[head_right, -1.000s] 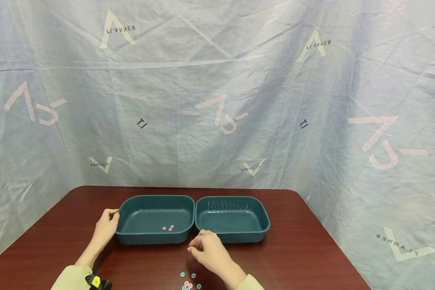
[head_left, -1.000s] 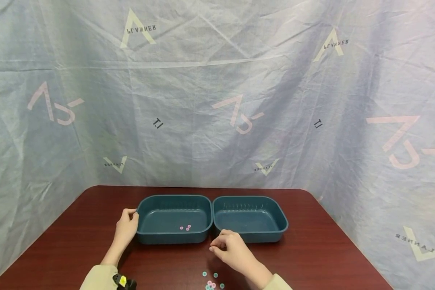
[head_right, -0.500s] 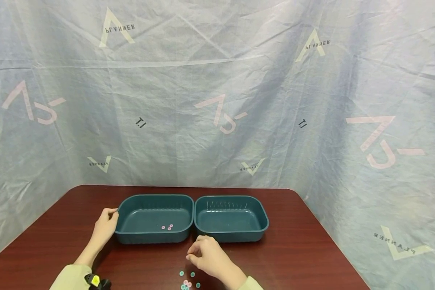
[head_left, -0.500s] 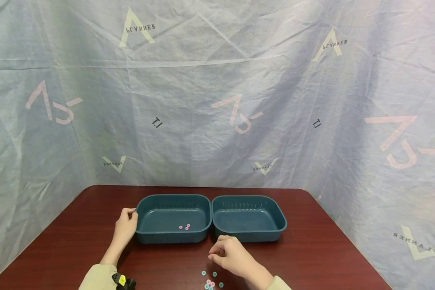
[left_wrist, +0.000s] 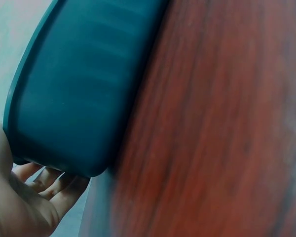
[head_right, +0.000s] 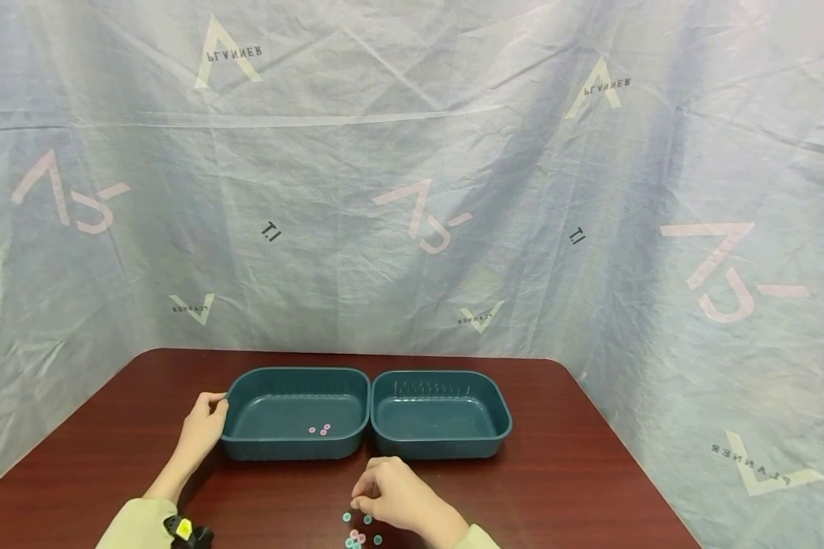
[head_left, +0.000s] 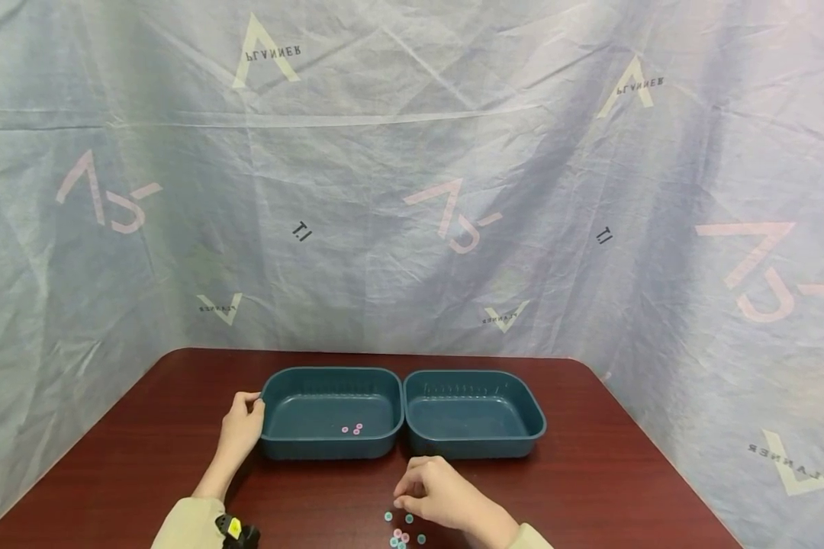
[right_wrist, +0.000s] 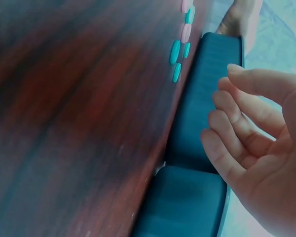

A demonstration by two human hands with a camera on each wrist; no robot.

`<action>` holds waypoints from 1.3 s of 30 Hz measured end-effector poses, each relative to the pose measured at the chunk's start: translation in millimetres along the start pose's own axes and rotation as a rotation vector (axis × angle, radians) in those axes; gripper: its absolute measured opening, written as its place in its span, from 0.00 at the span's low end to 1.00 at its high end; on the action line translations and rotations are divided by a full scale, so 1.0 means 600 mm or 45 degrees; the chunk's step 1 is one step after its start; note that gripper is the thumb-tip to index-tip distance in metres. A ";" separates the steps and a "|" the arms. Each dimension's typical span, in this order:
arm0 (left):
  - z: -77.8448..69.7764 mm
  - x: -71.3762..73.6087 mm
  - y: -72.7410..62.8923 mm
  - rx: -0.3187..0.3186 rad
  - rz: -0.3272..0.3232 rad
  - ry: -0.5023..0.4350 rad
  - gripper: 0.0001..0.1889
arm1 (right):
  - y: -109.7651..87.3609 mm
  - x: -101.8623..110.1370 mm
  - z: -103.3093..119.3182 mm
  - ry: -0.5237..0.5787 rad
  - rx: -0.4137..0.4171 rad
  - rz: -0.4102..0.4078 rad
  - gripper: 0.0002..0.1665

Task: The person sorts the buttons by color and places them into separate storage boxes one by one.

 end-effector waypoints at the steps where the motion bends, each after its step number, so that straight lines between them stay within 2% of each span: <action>1: 0.000 0.000 0.000 0.001 0.003 0.001 0.21 | 0.000 -0.002 0.000 0.007 0.004 0.014 0.04; 9: -0.004 0.000 0.002 -0.007 0.010 0.001 0.21 | -0.001 -0.008 0.004 -0.035 0.053 0.069 0.03; 18: -0.014 0.000 0.008 -0.025 0.020 -0.006 0.22 | 0.002 -0.006 0.009 -0.087 0.016 0.120 0.04; 25: -0.010 0.001 0.007 -0.027 0.001 -0.006 0.21 | 0.001 -0.014 0.006 -0.112 0.042 0.162 0.04; 33: -0.004 0.001 0.006 -0.019 -0.007 -0.012 0.21 | 0.000 -0.024 0.013 -0.130 0.127 0.214 0.05; 39: 0.001 0.001 0.003 -0.010 -0.007 -0.015 0.21 | 0.000 -0.031 0.013 -0.115 0.095 0.269 0.05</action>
Point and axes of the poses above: each hand's wrist, its own y-axis towards the middle knuckle, its own x-axis out of the back of the hand, z = x × y, the point moved 6 cm from there along y, towards the middle knuckle, and after that the axes turned 5 degrees about y, right-handed, at the moved point
